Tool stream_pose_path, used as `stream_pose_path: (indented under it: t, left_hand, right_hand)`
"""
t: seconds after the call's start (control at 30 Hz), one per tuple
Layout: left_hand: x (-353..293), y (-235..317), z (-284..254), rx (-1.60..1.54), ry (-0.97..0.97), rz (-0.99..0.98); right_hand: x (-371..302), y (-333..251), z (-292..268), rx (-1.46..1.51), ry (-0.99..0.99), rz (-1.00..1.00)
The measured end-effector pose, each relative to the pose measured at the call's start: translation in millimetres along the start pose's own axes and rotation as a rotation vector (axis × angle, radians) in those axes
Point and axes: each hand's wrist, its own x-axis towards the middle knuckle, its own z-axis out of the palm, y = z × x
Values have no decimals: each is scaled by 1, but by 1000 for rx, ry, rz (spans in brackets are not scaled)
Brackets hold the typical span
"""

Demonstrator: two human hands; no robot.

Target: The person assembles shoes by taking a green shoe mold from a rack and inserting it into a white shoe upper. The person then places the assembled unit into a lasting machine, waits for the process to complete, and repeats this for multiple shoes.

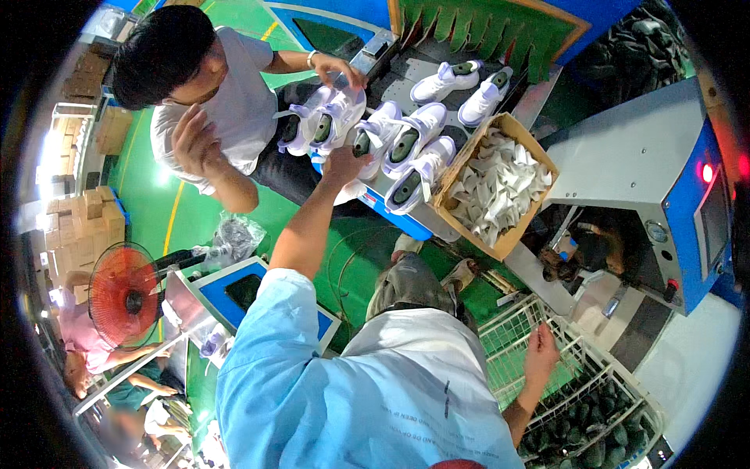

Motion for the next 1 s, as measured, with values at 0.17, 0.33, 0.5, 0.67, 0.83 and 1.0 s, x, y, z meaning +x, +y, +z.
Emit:
stream_pose_path:
  t: [0.17, 0.33, 0.5, 0.67, 0.83, 1.0]
  left_hand:
    - [-99, 27, -94, -256, 25, -40]
    - [-201, 95, -143, -899, -551, -186]
    - [-223, 189, -94, -993, -835, -182]
    - [-213, 232, -35, -951, -916, 26]
    - [-249, 279, 51, -1166, -765, -77]
    - [-280, 310, 112, -894, -827, 35]
  right_hand:
    - [7, -61, 42, 20, -13, -236]
    - [12, -203, 68, -38, 32, -919]
    - [34, -198, 52, -65, 324, -1459]
    - [39, -109, -13, 710, -113, -421]
    - [42, 17, -45, 1164, 94, -68]
    - [88, 17, -83, 811, 253, 54]
